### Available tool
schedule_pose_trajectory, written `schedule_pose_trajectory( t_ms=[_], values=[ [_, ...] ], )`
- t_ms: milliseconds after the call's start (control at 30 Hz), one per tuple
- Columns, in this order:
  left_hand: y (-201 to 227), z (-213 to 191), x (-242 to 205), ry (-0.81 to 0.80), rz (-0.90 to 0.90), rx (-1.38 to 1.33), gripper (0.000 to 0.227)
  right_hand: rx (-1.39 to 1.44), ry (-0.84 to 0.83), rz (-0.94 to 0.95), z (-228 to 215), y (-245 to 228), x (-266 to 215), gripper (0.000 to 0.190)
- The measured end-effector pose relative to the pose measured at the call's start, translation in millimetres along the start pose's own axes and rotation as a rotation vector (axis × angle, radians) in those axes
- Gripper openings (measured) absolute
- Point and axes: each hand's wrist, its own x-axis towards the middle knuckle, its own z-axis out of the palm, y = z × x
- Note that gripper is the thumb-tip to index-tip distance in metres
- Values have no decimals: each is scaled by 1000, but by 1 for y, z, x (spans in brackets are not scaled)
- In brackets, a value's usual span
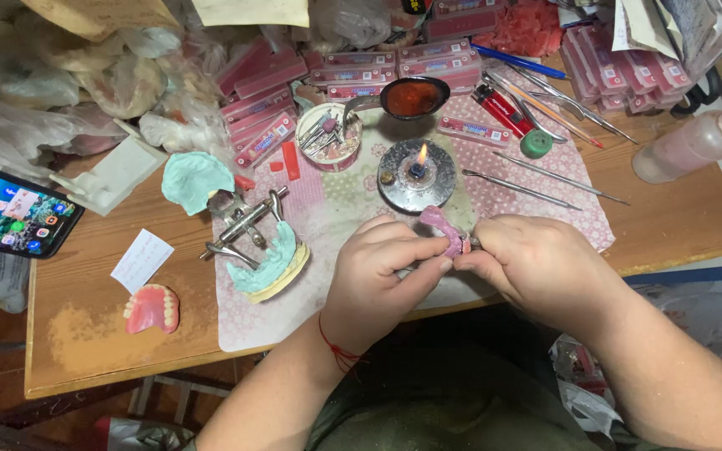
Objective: The person is working on a dental model, using a small tool to shape and refine a pink material attached to a set of teeth. They heat the tool over a small flame and then apply it to the model. Later, they place the model into a plastic bag.
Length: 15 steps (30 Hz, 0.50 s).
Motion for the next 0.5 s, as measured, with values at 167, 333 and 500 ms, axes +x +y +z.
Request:
schedule_pose_trajectory(
  t_ms=[167,333,500],
  values=[
    [0,0,-1,2,5,17,8,-42,-10,22,3,1,-1,42],
    [0,1,-1,10,7,27,7,-88,0,21,5,0,-2,43],
    [-2,0,-1,-17,12,36,13,-147,71,-27,7,2,-2,42]
  ],
)
